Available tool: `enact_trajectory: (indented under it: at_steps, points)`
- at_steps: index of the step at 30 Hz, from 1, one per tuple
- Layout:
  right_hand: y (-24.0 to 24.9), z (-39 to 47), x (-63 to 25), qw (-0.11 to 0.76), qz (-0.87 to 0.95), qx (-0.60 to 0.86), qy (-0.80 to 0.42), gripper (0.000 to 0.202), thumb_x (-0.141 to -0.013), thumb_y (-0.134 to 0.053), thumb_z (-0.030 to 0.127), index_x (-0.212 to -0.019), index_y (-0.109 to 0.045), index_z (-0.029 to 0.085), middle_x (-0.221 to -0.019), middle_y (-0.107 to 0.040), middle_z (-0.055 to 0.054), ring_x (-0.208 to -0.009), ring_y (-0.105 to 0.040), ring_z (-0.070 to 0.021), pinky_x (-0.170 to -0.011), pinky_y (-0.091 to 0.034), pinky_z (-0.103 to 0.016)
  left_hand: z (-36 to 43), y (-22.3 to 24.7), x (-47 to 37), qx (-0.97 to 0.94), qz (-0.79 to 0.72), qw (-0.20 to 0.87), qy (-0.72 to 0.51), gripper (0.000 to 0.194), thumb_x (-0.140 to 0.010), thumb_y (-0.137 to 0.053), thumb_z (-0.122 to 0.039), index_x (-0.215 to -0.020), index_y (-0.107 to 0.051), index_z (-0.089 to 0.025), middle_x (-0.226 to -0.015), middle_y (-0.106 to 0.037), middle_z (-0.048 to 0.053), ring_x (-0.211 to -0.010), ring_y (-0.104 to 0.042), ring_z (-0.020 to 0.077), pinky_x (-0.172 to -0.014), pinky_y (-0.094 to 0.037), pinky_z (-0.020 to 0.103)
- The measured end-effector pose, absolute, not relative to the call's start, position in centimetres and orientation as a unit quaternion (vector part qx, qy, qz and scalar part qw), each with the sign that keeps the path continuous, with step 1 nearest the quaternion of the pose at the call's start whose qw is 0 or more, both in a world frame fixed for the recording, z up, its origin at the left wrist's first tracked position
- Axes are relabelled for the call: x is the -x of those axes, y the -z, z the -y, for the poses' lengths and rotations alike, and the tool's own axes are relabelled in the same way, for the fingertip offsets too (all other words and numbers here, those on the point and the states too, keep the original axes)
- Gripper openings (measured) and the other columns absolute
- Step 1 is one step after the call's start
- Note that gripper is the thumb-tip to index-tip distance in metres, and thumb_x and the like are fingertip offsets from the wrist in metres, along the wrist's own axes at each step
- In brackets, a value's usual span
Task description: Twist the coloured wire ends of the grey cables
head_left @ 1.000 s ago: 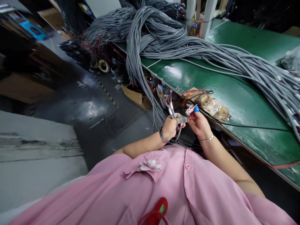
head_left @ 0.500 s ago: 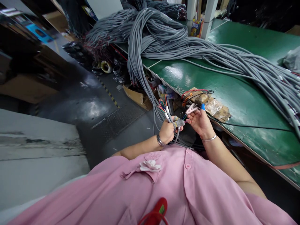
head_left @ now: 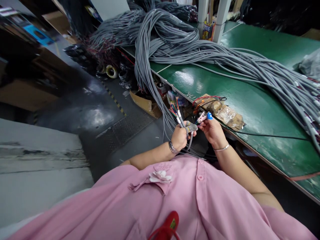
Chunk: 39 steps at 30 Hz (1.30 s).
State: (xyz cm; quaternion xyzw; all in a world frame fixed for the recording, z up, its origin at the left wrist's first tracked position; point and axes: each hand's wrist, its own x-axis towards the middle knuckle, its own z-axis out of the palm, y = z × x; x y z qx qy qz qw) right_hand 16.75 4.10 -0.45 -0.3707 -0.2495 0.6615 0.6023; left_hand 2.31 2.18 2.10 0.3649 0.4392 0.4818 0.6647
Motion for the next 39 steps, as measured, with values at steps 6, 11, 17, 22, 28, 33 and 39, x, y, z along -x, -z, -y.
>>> enact_trajectory:
  at_steps: [6, 11, 17, 22, 28, 33, 39]
  points:
    - [0.0, -3.9, -16.6, 0.606, 0.266, 0.367, -0.654, 0.031, -0.078, -0.066, 0.05, -0.079, -0.066, 0.019, -0.067, -0.063, 0.001, -0.058, -0.055, -0.0078, -0.054, -0.048, -0.018, -2.3, -2.0, -2.3, -0.374, -0.431, 0.671, -0.473, 0.027, -0.066, -0.072, -0.037, -0.062, -0.06, -0.014, -0.05, -0.056, 0.001, -0.044, -0.049, 0.0079, -0.039, -0.023, 0.02]
    - [-0.1, -4.3, -16.4, 0.585, 0.219, 0.338, -0.704, 0.03, -0.075, -0.07, 0.049, -0.081, -0.066, 0.019, -0.072, -0.065, 0.001, -0.059, -0.056, -0.0088, -0.056, -0.049, -0.022, -2.3, -2.0, -2.3, -0.38, -0.431, 0.671, -0.47, 0.027, -0.066, -0.072, -0.037, -0.061, -0.057, -0.015, -0.05, -0.056, 0.0, -0.043, -0.048, 0.008, -0.04, -0.024, 0.021]
    - [0.4, -5.0, -15.8, 0.624, 0.177, 0.318, -0.691, 0.024, -0.073, -0.075, 0.041, -0.077, -0.065, 0.02, -0.074, -0.067, 0.002, -0.058, -0.055, -0.0075, -0.055, -0.048, -0.02, -2.3, -1.5, -2.2, -0.384, -0.428, 0.674, -0.463, 0.025, -0.067, -0.07, -0.037, -0.062, -0.059, -0.015, -0.049, -0.056, 0.0, -0.043, -0.048, 0.0081, -0.039, -0.022, 0.022]
    - [0.6, -4.9, -15.6, 0.618, 0.163, 0.326, -0.697, 0.03, -0.075, -0.07, 0.05, -0.076, -0.063, 0.021, -0.074, -0.067, 0.002, -0.06, -0.057, -0.009, -0.055, -0.047, -0.021, -2.5, -1.5, -2.1, -0.38, -0.44, 0.68, -0.446, 0.027, -0.065, -0.071, -0.037, -0.059, -0.057, -0.015, -0.048, -0.055, 0.001, -0.042, -0.047, 0.0085, -0.04, -0.022, 0.022]
    - [1.1, -4.1, -16.2, 0.58, 0.172, 0.294, -0.74, 0.046, -0.074, -0.06, 0.067, -0.079, -0.064, 0.021, -0.08, -0.069, -0.001, -0.062, -0.059, -0.0108, -0.057, -0.05, -0.023, -1.8, -1.6, -1.6, -0.39, -0.439, 0.675, -0.447, 0.028, -0.065, -0.072, -0.037, -0.058, -0.056, -0.015, -0.048, -0.056, 0.001, -0.041, -0.046, 0.0079, -0.041, -0.023, 0.022]
    - [0.4, -3.6, -16.5, 0.555, 0.185, 0.291, -0.757, 0.047, -0.075, -0.06, 0.066, -0.082, -0.064, 0.02, -0.085, -0.069, -0.002, -0.063, -0.059, -0.0108, -0.059, -0.051, -0.024, -1.1, -1.6, -1.1, -0.384, -0.44, 0.671, -0.457, 0.027, -0.064, -0.073, -0.037, -0.06, -0.058, -0.014, -0.049, -0.057, 0.001, -0.042, -0.047, 0.0076, -0.041, -0.024, 0.021]
    - [0.0, -3.7, -16.3, 0.597, 0.215, 0.337, -0.696, 0.03, -0.076, -0.069, 0.048, -0.086, -0.065, 0.02, -0.078, -0.067, 0.001, -0.059, -0.056, -0.0081, -0.055, -0.05, -0.02, -1.7, -2.0, -1.4, -0.377, -0.441, 0.666, -0.469, 0.027, -0.065, -0.073, -0.037, -0.06, -0.058, -0.015, -0.049, -0.057, 0.0, -0.042, -0.047, 0.0076, -0.04, -0.024, 0.021]
